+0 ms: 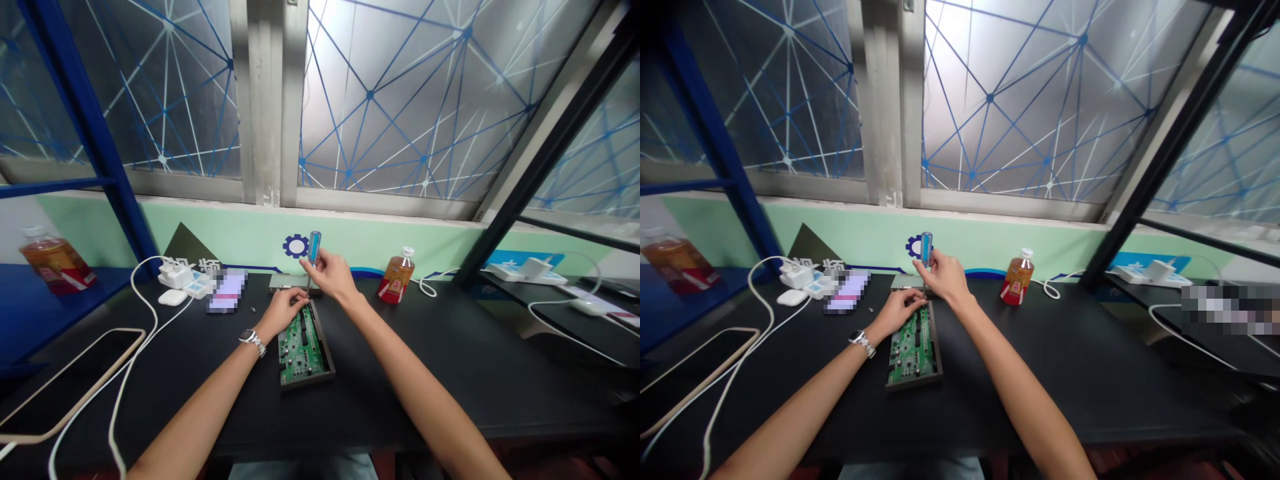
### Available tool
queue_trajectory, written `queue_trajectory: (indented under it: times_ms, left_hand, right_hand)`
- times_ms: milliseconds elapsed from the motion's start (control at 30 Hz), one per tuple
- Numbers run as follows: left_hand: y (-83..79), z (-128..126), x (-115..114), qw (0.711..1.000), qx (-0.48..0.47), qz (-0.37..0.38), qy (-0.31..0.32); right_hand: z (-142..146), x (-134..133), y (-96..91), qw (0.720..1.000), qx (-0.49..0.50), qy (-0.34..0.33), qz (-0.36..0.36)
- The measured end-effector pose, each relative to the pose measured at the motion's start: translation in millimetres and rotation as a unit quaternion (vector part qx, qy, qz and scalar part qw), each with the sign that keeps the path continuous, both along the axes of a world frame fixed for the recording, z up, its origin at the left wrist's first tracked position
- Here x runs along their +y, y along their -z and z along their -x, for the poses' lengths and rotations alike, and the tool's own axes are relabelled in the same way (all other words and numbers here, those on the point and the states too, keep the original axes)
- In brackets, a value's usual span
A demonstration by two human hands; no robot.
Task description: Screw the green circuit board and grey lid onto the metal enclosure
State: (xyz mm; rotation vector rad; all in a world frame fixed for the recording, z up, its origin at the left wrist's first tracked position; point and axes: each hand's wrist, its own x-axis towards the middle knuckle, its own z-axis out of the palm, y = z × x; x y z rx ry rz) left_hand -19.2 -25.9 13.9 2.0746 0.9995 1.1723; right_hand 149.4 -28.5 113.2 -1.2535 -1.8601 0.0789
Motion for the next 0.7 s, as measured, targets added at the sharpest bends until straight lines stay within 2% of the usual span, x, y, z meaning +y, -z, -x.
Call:
queue_trajectory:
  times_ms: [100, 167, 333, 467, 567, 700]
  left_hand:
    - [0.8, 0, 0, 1.000, -0.003, 0.001, -0.001]
    - [1.3, 0, -1, 1.000, -0.004, 0.003, -0.002]
    - [2.0, -1, -1, 1.000, 0.000, -0.006, -0.003]
    - [2.3, 0, -2, 1.000, 0.013, -0.016, -0.001]
    - [2.0, -1, -3, 1.000, 0.012, -0.021, 0.000]
    - [0.3, -5, -4, 0.999, -0.023, -0.005, 0.031]
  right_hand:
    - [2, -1, -3.9, 0.999, -0.020, 0.031, -0.022]
    - [0, -1, -5.0, 0.999, -0.021, 0.017, -0.018]
    - [-6, 0, -8.2, 0.996, 0.023, -0.084, 0.026]
    - [-11, 0, -10.9, 0.981, 0.063, -0.162, 0.084]
    - [-15, 3, -10.6, 0.971, 0.090, -0.192, 0.107]
    - [-21, 10, -8.7, 0.952, 0.124, -0.232, 0.154]
